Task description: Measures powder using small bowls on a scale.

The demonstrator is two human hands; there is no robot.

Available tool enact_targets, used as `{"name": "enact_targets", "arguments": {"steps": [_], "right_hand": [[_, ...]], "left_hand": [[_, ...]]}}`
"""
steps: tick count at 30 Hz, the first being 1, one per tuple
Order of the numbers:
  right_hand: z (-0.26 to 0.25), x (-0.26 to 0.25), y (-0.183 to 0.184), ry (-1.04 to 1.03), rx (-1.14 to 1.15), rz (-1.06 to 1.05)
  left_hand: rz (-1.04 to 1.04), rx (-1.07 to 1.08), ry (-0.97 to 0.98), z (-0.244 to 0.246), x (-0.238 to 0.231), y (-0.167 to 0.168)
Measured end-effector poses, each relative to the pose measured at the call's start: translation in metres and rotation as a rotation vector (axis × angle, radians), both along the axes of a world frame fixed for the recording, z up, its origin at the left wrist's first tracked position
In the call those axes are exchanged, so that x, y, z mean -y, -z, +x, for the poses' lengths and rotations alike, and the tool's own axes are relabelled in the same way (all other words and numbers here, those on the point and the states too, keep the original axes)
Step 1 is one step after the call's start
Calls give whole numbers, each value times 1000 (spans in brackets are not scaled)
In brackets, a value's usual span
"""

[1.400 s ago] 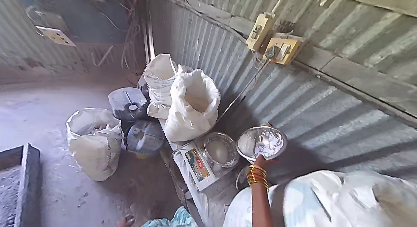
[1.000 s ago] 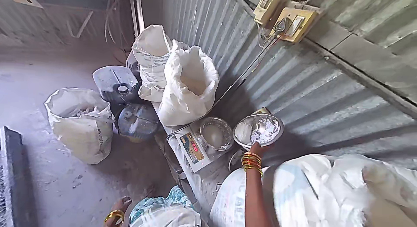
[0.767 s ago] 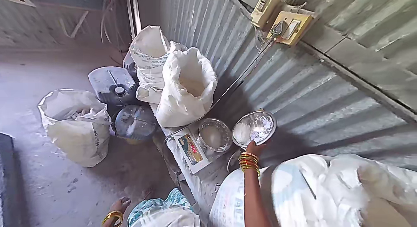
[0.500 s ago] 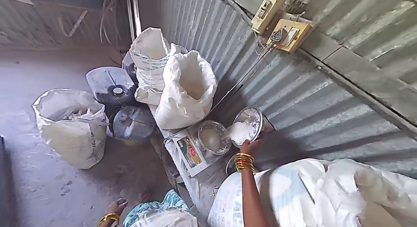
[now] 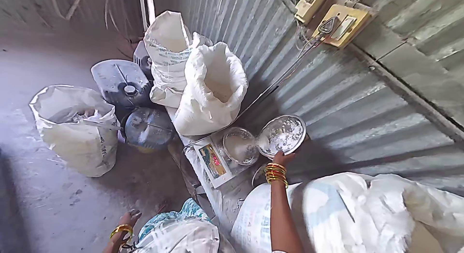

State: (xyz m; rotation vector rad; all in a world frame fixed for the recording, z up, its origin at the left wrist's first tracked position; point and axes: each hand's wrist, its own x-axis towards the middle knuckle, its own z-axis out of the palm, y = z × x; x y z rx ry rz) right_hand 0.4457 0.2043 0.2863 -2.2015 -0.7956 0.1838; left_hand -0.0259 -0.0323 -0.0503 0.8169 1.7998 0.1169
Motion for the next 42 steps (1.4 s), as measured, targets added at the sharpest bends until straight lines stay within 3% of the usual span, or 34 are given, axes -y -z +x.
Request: {"name": "enact_targets", "arguments": {"steps": [16,25,30,34,37,40,42], "right_hand": [[-15,-1,-3,44,32,27],[-37,-5,-9,-62,289,-63],[-34,-6,-5,-198,523,58],[-41,9,-40,-70,354,83],[-31,31,-83,57,212,300],[-10,73,-143,211,142,443],[11,121,-177,250,213,498]], "left_hand": [[4,-2,78,-25,-31,-7],[13,-1,81,-44,-51,-2],[-5,14,81,-52,-57,3],[-28,9,125,-56,-63,4],[-30,-9,183,-56,-70,6],[-44,-14,216,-51,-81,5],[-41,-19,226,-46,-90,2]]}}
